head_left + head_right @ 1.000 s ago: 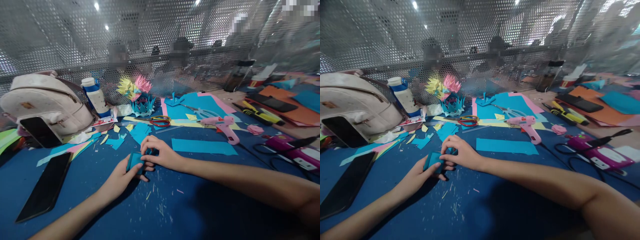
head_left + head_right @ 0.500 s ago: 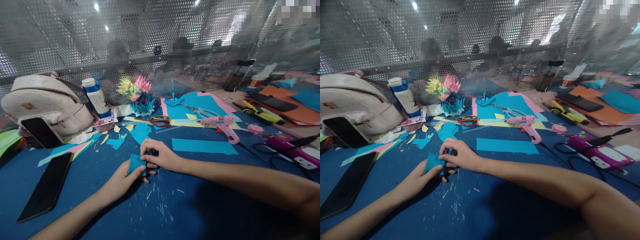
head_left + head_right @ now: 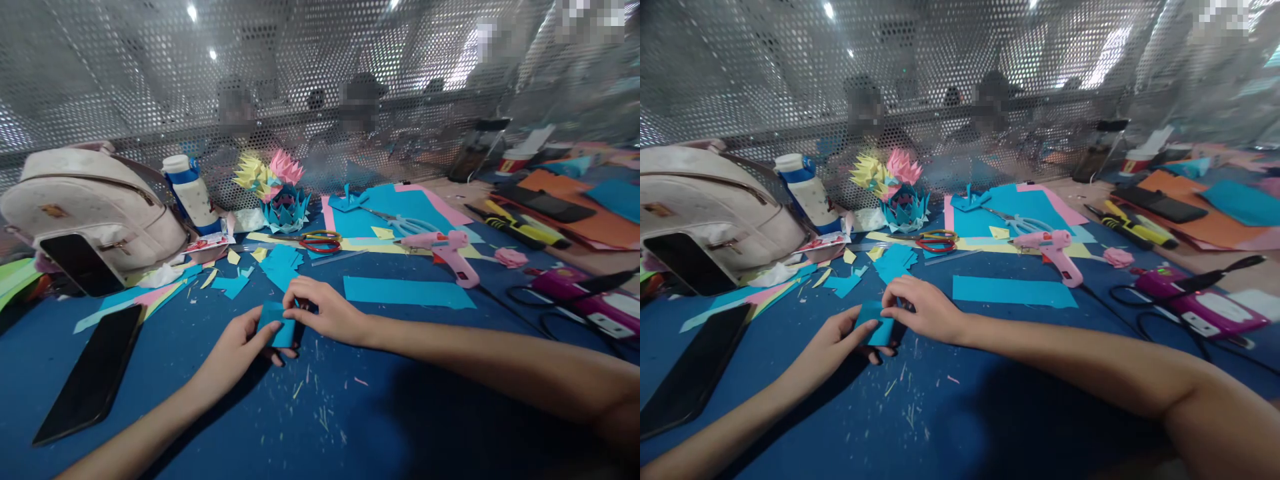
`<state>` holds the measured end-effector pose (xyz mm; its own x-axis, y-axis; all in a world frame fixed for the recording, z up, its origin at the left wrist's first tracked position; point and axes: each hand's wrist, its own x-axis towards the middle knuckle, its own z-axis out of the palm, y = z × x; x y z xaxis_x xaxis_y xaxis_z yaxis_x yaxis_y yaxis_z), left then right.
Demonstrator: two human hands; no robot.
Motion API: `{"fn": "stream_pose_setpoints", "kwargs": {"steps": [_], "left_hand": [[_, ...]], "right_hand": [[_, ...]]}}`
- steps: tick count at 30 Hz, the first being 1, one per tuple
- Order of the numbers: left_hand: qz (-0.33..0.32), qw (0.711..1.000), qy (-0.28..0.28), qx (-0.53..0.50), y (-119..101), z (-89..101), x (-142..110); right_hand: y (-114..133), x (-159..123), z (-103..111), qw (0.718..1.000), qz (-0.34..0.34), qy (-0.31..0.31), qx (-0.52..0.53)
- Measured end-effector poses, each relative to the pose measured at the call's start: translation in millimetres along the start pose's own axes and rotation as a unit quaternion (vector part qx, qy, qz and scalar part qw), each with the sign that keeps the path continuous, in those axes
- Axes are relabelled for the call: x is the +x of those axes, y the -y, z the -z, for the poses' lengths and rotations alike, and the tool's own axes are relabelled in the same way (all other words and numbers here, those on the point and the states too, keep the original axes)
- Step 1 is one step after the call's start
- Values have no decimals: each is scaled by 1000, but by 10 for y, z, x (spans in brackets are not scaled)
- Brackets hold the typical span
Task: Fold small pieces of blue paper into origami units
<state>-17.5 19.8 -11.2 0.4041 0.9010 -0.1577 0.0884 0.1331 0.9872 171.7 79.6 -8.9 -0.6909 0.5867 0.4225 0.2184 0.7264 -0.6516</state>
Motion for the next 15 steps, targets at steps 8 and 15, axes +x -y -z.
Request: {"fn": "stream_pose_setpoints", "kwargs": {"steps": [8,15], "left_hand": [[17,999,15,23,51,18,-1],[16,999,51,-8,12,113,37]], "right_hand": [[-19,31,17,994,-23,22,103],[-92,49,36,963,-73,73,248]]}}
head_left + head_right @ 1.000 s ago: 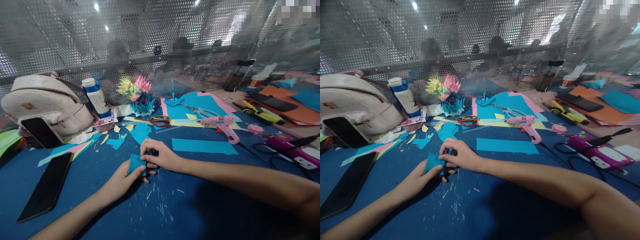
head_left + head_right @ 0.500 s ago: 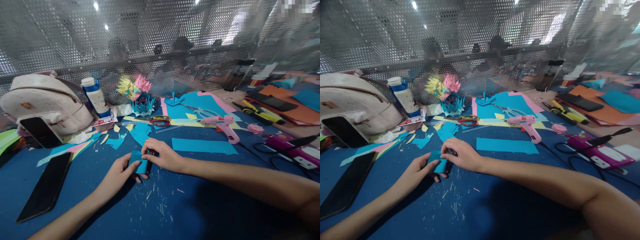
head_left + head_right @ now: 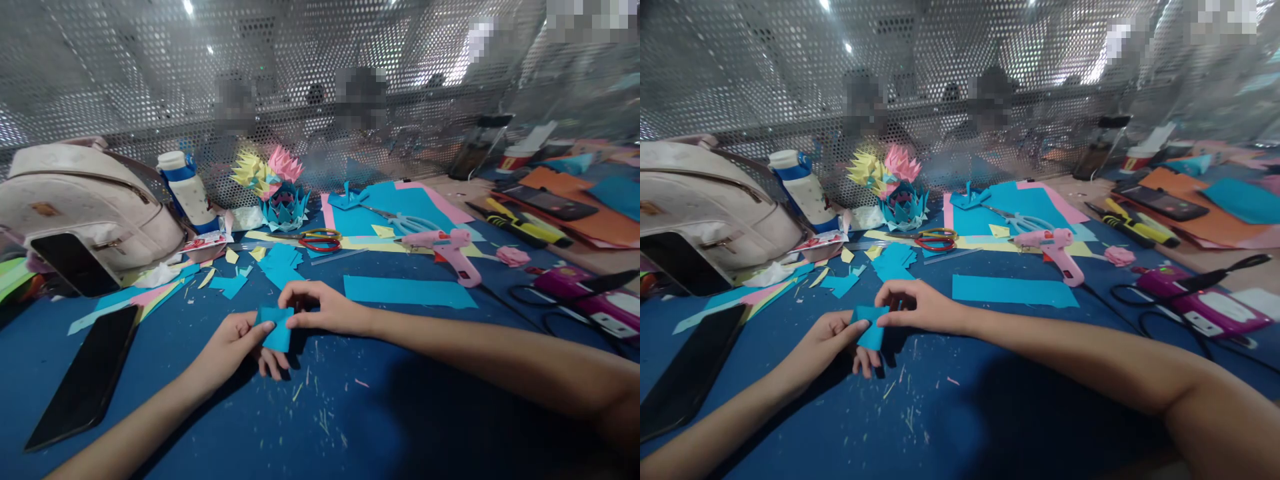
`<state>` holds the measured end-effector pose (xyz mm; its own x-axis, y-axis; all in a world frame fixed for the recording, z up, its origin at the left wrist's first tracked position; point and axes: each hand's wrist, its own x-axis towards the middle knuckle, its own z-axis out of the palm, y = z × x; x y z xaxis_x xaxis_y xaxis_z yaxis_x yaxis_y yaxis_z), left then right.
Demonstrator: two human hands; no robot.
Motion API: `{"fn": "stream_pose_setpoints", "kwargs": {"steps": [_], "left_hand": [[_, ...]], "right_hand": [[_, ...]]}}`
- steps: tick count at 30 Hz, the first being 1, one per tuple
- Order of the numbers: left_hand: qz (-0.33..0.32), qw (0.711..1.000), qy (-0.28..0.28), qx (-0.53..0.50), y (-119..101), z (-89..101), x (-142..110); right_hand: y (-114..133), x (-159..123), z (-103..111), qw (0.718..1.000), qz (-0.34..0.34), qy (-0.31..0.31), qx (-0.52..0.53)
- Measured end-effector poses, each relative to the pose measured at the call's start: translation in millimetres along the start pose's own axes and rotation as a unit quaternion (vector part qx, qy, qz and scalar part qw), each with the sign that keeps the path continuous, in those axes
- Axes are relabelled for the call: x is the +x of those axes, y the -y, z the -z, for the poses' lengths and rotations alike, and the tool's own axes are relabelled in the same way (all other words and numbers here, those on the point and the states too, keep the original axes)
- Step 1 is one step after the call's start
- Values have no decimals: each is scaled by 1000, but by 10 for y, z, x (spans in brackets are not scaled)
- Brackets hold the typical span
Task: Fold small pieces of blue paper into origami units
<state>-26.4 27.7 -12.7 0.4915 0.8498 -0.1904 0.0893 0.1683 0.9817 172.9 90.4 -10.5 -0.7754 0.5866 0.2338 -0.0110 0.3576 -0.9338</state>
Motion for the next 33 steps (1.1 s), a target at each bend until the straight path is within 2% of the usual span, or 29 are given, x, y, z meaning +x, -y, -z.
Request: {"fn": "stream_pose_setpoints", "kwargs": {"steps": [11,18,25,29,33], "left_hand": [[2,1000,31,6,12,2,-18],[-11,999,25,26,19,-33,-40],[-4,998,27,56,50,-52,-52],[7,998,33,54,74,-33,-46],[2,1000,9,28,82,-27,-37]], "right_hand": [[5,2,-7,999,13,31,8],[8,-19,-10,999,13,14,-49],[3,-21,-23,998,17,-30,-44],[-10,-14,-61,998,-19,-42,43],[-10,1,-105,982,-81,-12,170]]}}
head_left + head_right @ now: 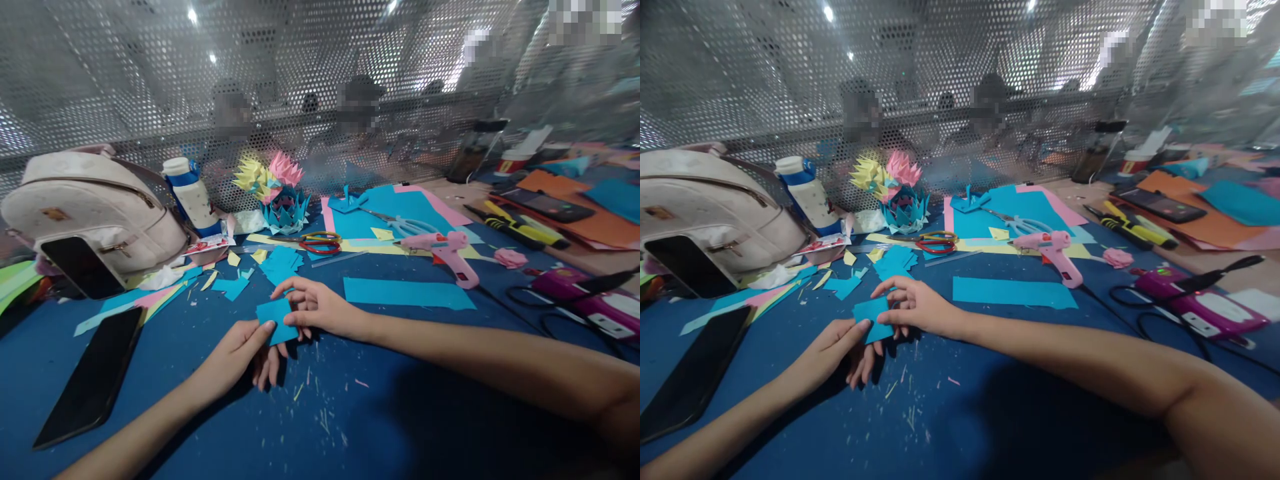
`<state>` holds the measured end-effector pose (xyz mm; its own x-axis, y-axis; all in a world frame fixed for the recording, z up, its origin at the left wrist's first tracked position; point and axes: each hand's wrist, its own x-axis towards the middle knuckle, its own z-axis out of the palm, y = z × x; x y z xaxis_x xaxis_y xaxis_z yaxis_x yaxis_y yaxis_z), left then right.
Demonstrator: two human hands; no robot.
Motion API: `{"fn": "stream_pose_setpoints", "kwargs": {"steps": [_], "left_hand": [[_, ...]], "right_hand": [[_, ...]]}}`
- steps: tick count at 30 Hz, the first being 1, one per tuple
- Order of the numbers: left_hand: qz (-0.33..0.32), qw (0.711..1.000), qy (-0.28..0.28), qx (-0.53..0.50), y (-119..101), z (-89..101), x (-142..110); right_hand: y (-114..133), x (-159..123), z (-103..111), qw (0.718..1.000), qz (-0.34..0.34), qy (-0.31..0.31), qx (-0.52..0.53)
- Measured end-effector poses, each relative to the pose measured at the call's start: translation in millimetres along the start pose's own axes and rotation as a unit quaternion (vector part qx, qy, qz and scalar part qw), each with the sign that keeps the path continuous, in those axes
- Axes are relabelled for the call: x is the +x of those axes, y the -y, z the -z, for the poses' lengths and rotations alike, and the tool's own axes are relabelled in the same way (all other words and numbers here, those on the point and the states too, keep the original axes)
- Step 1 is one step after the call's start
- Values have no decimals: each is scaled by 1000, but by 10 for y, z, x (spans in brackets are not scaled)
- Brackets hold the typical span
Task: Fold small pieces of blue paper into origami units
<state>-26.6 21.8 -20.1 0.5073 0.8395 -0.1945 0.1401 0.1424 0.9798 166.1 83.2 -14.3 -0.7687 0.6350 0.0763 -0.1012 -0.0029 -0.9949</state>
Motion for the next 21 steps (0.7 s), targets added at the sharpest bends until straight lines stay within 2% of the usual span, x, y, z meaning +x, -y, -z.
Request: {"fn": "stream_pose_setpoints", "kwargs": {"steps": [4,10,16,21], "left_hand": [[-9,1000,-22,-6,23,-4,-2],[-19,1000,-15,6,74,7,-25],[-24,998,-25,46,68,-23,-46],[-48,989,-83,115,45,-31,-83]], "right_hand": [[3,10,-12,999,-32,20,8],[-18,18,4,1000,-28,1,3],[-54,27,17,999,-32,10,4],[-42,31,16,999,-30,12,-3]]}}
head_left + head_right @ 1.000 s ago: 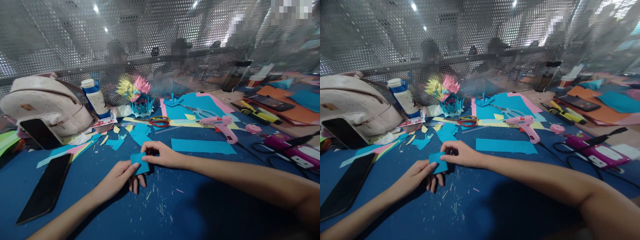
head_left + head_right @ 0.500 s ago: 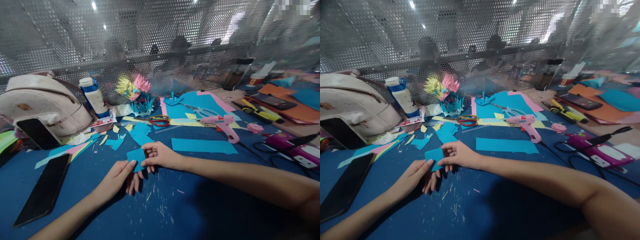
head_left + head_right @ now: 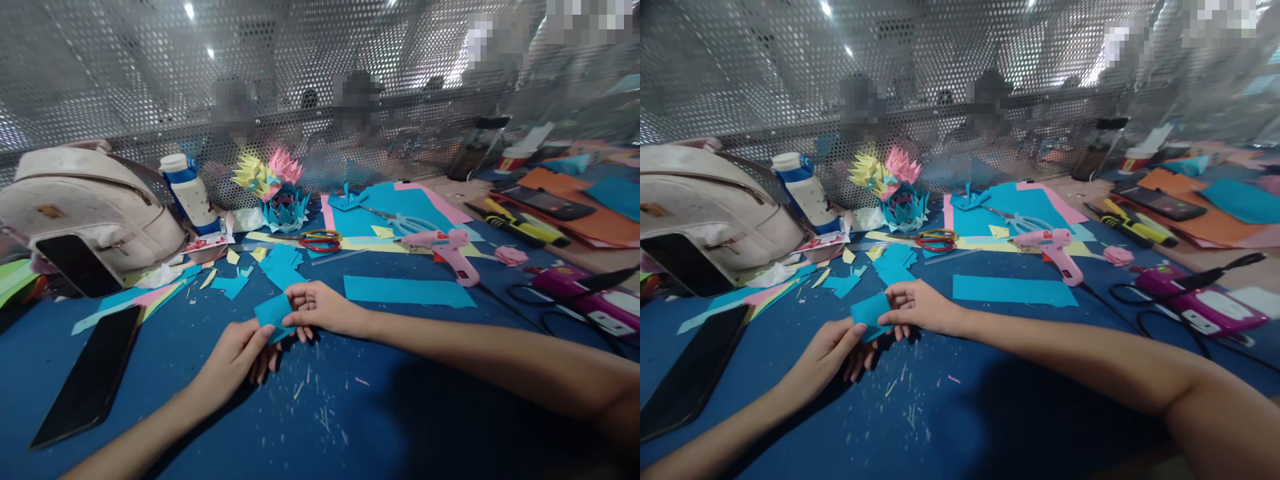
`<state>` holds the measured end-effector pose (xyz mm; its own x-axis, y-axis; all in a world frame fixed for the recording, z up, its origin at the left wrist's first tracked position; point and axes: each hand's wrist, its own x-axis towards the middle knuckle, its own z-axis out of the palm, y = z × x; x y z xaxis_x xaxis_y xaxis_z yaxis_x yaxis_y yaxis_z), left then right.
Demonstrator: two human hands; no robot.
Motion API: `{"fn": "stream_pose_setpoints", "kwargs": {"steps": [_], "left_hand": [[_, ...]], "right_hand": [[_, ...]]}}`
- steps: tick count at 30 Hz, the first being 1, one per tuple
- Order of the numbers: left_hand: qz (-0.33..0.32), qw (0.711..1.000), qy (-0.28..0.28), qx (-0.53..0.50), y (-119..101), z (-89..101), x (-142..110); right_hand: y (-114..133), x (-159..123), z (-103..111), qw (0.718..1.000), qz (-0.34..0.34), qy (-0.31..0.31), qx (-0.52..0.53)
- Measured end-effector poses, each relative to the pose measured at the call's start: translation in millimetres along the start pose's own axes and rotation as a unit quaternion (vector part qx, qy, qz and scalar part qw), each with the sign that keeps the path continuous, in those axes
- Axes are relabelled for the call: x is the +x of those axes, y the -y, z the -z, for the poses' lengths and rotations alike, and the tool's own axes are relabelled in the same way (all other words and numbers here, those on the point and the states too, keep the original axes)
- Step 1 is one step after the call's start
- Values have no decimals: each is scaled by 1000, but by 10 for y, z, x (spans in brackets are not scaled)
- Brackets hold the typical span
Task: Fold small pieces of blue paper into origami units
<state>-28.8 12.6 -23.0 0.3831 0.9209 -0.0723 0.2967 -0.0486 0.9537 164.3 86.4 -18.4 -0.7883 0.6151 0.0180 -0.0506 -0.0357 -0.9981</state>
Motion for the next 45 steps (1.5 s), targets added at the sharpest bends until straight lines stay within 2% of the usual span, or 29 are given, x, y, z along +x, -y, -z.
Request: {"fn": "stream_pose_setpoints", "kwargs": {"steps": [4,7,11,18,24,35,45], "left_hand": [[-21,992,-63,107,-20,23,-14],[-49,983,-62,167,-34,25,-12],[-56,979,-52,191,-42,11,-4],[15,989,-78,124,-52,30,33],[13,994,-64,93,-25,45,32],[12,994,-61,90,-44,45,14],[-3,997,-73,-16,-7,21,12]], "right_hand": [[14,-7,-7,1000,0,-1,-15],[20,-24,-22,1000,1,-2,-26],[33,-43,-51,999,-8,1,-41],[50,-29,-29,1000,-14,18,13],[38,-18,6,998,-22,36,37],[67,-20,-1,998,-32,27,45],[37,-24,-14,999,-19,27,32]]}}
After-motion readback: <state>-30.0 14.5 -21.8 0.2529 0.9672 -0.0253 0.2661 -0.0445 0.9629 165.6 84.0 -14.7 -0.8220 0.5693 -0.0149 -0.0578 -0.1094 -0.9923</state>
